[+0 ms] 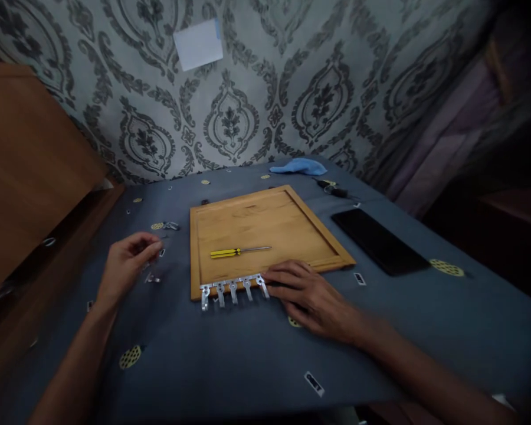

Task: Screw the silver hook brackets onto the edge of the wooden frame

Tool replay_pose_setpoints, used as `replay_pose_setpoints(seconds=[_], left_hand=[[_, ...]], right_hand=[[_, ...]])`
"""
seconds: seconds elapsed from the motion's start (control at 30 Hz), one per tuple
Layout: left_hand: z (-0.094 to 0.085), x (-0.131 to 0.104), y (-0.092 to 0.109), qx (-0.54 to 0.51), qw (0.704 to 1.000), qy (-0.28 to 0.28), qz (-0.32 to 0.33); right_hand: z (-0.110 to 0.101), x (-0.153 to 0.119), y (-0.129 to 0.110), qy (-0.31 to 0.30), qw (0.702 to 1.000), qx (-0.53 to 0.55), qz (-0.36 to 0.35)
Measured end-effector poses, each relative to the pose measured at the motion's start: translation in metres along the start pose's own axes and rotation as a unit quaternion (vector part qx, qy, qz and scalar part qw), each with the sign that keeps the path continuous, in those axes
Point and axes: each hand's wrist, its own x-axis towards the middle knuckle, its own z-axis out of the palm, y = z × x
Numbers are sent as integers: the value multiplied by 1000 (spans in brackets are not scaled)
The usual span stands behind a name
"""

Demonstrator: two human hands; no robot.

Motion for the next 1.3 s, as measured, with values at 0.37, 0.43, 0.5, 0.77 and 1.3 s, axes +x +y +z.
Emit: replay_pose_setpoints(seconds=[0.37, 0.43, 0.5, 0.77, 1.3], left_hand=[[107, -2, 89, -135, 919, -371, 9], [117, -2, 85, -133, 907, -400, -7], [123, -1, 79, -122, 901, -415, -13], [133, 0, 65, -95, 899, -427, 3], [142, -1, 57, -76, 894, -442, -1]], right_hand=[[-1, 1, -1, 2, 1000, 10, 6], [-1, 1, -1, 5, 1000, 13, 6], [-1, 2, -2, 2, 1000, 18, 13], [-3, 0, -3, -12, 999, 26, 42], [0, -2, 0, -2, 1000, 16, 23]])
